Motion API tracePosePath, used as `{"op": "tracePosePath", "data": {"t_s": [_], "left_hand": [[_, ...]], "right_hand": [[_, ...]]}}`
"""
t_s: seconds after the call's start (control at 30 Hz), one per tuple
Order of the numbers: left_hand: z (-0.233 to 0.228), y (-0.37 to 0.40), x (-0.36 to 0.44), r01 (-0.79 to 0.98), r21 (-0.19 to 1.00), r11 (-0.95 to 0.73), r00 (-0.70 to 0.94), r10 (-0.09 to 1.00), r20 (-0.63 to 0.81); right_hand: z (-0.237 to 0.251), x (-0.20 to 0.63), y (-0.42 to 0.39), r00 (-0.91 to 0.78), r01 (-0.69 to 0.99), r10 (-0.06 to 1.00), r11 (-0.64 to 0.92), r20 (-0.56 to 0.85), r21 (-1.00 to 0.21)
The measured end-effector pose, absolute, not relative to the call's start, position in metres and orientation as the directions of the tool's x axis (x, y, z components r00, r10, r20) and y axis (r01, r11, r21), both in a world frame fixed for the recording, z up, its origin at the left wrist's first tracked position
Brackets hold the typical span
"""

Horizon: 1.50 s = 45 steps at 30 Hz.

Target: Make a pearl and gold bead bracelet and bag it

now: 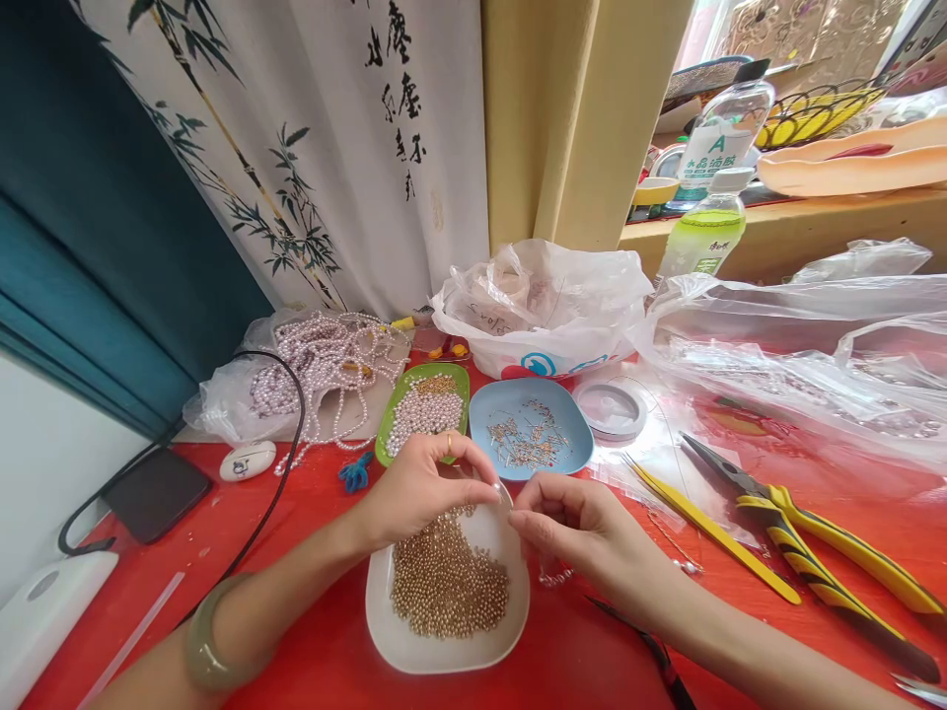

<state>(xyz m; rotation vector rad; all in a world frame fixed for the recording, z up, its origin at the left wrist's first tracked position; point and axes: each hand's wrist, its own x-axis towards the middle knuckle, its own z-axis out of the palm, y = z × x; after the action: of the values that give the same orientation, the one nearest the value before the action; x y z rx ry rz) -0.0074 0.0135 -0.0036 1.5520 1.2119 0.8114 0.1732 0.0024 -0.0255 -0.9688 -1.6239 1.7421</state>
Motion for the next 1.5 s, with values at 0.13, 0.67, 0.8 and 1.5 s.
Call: {"op": "tracePosePath", "data": {"t_s": [0.13,0.67,0.8,1.5], "left_hand": [[-0.004,0.013,-0.007,0.299,0.953,-0.04,0.278,0.959,-0.047],[-0.007,0.012,-0.006,0.271,0.96,-0.068,0.283,0.959,-0.012],[-0.006,0.01,-0.005,0.294,0.952,-0.084,0.286,0.958,-0.004],[-0.008,0.006,-0.001,0.294,0.949,-0.114,0.298,0.954,0.022]], "right_hand": [[-0.026,0.173,0.003,-0.586,0.076,0.8,-0.104,-0.128,-0.992],[-0.019,0.17,0.005,-0.526,0.054,0.832,-0.174,-0.176,-0.983],[-0.022,0.171,0.005,-0.518,0.047,0.844,-0.134,-0.139,-0.99],[-0.018,0.171,0.003,-0.538,-0.006,0.836,-0.134,-0.11,-0.991]]}}
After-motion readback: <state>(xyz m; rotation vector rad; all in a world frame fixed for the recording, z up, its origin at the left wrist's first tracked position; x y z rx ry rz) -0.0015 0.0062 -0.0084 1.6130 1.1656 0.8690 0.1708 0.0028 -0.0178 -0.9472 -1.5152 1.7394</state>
